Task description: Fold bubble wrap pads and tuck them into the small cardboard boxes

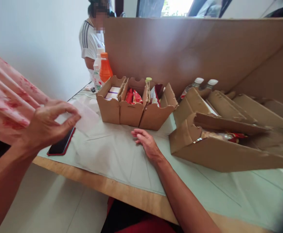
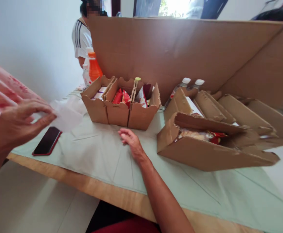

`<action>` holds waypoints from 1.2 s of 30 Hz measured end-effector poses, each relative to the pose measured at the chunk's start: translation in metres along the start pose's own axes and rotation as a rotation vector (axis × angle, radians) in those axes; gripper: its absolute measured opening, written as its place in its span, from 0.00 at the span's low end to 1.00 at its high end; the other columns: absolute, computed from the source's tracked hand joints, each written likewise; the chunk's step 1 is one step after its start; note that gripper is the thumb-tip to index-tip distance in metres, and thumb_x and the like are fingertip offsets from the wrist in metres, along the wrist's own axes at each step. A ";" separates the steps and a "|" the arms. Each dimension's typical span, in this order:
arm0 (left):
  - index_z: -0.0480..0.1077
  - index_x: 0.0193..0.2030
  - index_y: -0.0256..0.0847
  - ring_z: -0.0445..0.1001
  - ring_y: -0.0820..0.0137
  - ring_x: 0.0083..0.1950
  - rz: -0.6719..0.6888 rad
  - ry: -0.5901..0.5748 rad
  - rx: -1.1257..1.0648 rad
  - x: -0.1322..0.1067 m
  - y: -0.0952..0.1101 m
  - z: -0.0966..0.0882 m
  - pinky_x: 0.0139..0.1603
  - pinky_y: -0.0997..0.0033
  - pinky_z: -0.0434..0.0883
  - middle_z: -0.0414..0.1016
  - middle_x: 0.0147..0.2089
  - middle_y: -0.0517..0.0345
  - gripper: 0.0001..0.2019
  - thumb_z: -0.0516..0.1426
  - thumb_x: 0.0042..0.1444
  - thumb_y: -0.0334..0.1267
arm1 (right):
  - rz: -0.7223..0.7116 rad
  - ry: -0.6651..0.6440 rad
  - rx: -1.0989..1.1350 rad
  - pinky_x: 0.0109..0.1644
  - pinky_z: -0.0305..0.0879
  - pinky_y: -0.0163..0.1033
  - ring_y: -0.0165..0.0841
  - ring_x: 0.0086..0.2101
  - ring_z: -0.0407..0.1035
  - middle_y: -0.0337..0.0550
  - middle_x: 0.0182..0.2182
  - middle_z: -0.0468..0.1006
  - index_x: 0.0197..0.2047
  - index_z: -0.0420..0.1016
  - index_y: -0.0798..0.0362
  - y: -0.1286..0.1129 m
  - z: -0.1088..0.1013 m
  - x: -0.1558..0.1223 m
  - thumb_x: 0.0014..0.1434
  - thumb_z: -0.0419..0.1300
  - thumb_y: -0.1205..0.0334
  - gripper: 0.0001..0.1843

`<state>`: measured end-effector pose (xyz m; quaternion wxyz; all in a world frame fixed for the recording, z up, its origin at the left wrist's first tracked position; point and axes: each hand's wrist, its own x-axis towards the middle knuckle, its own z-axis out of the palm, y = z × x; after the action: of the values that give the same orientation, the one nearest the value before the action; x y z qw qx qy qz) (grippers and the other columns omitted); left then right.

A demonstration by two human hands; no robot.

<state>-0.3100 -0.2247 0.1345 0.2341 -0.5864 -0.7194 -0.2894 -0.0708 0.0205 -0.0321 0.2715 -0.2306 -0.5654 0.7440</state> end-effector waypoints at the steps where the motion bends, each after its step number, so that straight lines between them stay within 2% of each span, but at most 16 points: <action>1: 0.75 0.41 0.41 0.77 0.69 0.45 0.077 -0.046 -0.085 -0.004 0.017 0.005 0.52 0.65 0.74 0.80 0.39 0.59 0.06 0.60 0.67 0.39 | -0.026 -0.061 -0.008 0.46 0.71 0.40 0.40 0.54 0.75 0.48 0.54 0.83 0.52 0.81 0.45 -0.008 0.004 -0.007 0.51 0.74 0.46 0.26; 3: 0.74 0.45 0.42 0.76 0.70 0.41 0.239 -0.142 -0.248 -0.008 0.049 0.018 0.49 0.66 0.73 0.80 0.37 0.62 0.03 0.59 0.68 0.35 | -0.069 -0.218 -0.014 0.57 0.69 0.44 0.42 0.64 0.67 0.46 0.62 0.77 0.61 0.75 0.41 -0.025 0.010 -0.020 0.52 0.73 0.41 0.36; 5: 0.73 0.48 0.43 0.76 0.71 0.37 0.374 -0.239 -0.370 -0.011 0.078 0.032 0.46 0.68 0.73 0.81 0.38 0.61 0.06 0.57 0.69 0.32 | -0.035 -0.363 0.001 0.60 0.67 0.46 0.42 0.65 0.66 0.47 0.66 0.74 0.67 0.69 0.40 -0.036 0.011 -0.031 0.53 0.70 0.34 0.42; 8: 0.71 0.48 0.42 0.78 0.71 0.40 0.510 -0.329 -0.438 -0.012 0.112 0.051 0.42 0.70 0.73 0.83 0.50 0.53 0.06 0.54 0.70 0.29 | 0.141 -0.541 0.098 0.55 0.71 0.47 0.43 0.54 0.75 0.52 0.59 0.79 0.68 0.68 0.45 -0.041 0.003 -0.045 0.54 0.61 0.23 0.48; 10: 0.70 0.46 0.42 0.79 0.71 0.40 0.587 -0.359 -0.439 -0.012 0.126 0.061 0.41 0.69 0.73 0.82 0.56 0.51 0.06 0.53 0.70 0.29 | 0.161 -0.577 0.185 0.50 0.74 0.45 0.40 0.45 0.78 0.49 0.50 0.82 0.64 0.71 0.48 -0.041 -0.009 -0.056 0.51 0.64 0.23 0.48; 13: 0.69 0.45 0.41 0.77 0.70 0.35 0.675 -0.359 -0.377 -0.015 0.138 0.075 0.38 0.67 0.71 0.83 0.47 0.54 0.05 0.53 0.70 0.29 | -0.018 -0.429 0.209 0.45 0.73 0.39 0.33 0.37 0.76 0.39 0.40 0.81 0.58 0.75 0.45 -0.051 -0.032 -0.081 0.46 0.75 0.37 0.40; 15: 0.69 0.45 0.40 0.75 0.68 0.33 0.721 -0.323 -0.282 -0.022 0.146 0.086 0.37 0.66 0.70 0.81 0.39 0.56 0.06 0.52 0.70 0.28 | -0.165 -0.303 0.091 0.46 0.72 0.38 0.31 0.36 0.74 0.37 0.38 0.80 0.50 0.77 0.46 -0.064 -0.050 -0.102 0.49 0.76 0.47 0.27; 18: 0.70 0.46 0.38 0.74 0.65 0.32 0.777 -0.292 -0.136 -0.046 0.164 0.109 0.38 0.62 0.70 0.79 0.37 0.53 0.09 0.51 0.68 0.24 | -0.358 -0.192 -0.368 0.57 0.69 0.47 0.35 0.46 0.74 0.41 0.41 0.81 0.39 0.78 0.48 -0.084 -0.084 -0.141 0.58 0.68 0.60 0.05; 19: 0.71 0.47 0.37 0.74 0.64 0.33 0.794 -0.322 -0.122 -0.057 0.170 0.117 0.39 0.61 0.71 0.79 0.38 0.52 0.11 0.50 0.67 0.23 | -0.389 -0.156 -0.571 0.62 0.66 0.51 0.38 0.51 0.73 0.43 0.45 0.81 0.38 0.79 0.48 -0.089 -0.097 -0.156 0.60 0.64 0.64 0.03; 20: 0.71 0.47 0.37 0.75 0.63 0.34 0.803 -0.371 -0.140 -0.068 0.177 0.125 0.40 0.60 0.71 0.79 0.39 0.51 0.11 0.50 0.66 0.23 | -0.385 -0.122 -0.772 0.66 0.62 0.56 0.41 0.57 0.71 0.45 0.50 0.81 0.38 0.79 0.48 -0.091 -0.111 -0.173 0.59 0.61 0.68 0.07; 23: 0.71 0.52 0.38 0.76 0.61 0.39 0.760 -0.539 -0.343 -0.097 0.187 0.138 0.43 0.58 0.74 0.79 0.44 0.49 0.09 0.53 0.68 0.31 | -0.222 -0.009 -1.172 0.68 0.59 0.64 0.48 0.64 0.67 0.48 0.59 0.78 0.41 0.80 0.48 -0.094 -0.147 -0.226 0.57 0.58 0.72 0.13; 27: 0.69 0.57 0.43 0.78 0.63 0.47 0.497 -0.530 -0.505 -0.102 0.172 0.126 0.48 0.62 0.76 0.78 0.50 0.51 0.12 0.55 0.70 0.40 | -0.094 0.181 -1.209 0.60 0.72 0.54 0.44 0.58 0.74 0.49 0.54 0.82 0.43 0.80 0.48 -0.093 -0.161 -0.267 0.64 0.60 0.63 0.08; 29: 0.71 0.56 0.47 0.79 0.67 0.43 0.261 -0.532 -0.467 -0.095 0.159 0.116 0.39 0.70 0.76 0.78 0.47 0.55 0.11 0.55 0.70 0.42 | -0.127 0.211 -1.168 0.61 0.72 0.52 0.43 0.57 0.75 0.47 0.54 0.82 0.47 0.80 0.48 -0.088 -0.154 -0.260 0.66 0.61 0.58 0.09; 32: 0.73 0.53 0.48 0.78 0.69 0.38 -0.027 -0.586 -0.380 -0.091 0.145 0.110 0.23 0.76 0.69 0.77 0.45 0.56 0.12 0.54 0.69 0.47 | -0.132 0.279 -1.189 0.63 0.68 0.56 0.48 0.55 0.74 0.49 0.54 0.82 0.53 0.80 0.48 -0.071 -0.142 -0.226 0.66 0.63 0.49 0.17; 34: 0.74 0.53 0.47 0.79 0.63 0.45 -0.040 -0.592 -0.322 -0.098 0.143 0.117 0.29 0.72 0.73 0.78 0.49 0.52 0.16 0.55 0.67 0.52 | -0.075 0.363 -1.285 0.62 0.66 0.59 0.53 0.54 0.73 0.54 0.52 0.81 0.55 0.80 0.51 -0.054 -0.138 -0.200 0.64 0.65 0.45 0.23; 36: 0.75 0.52 0.45 0.78 0.56 0.50 0.033 -0.588 -0.257 -0.111 0.148 0.130 0.41 0.62 0.78 0.79 0.50 0.47 0.20 0.56 0.64 0.56 | -0.012 0.391 -1.404 0.60 0.65 0.60 0.56 0.53 0.71 0.58 0.52 0.81 0.53 0.81 0.54 -0.037 -0.136 -0.181 0.60 0.69 0.46 0.24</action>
<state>-0.1425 -0.1923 -0.0135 -0.0553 -0.6813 -0.7041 -0.1922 0.1581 0.0052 -0.0242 0.1596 -0.4759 -0.8519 0.1496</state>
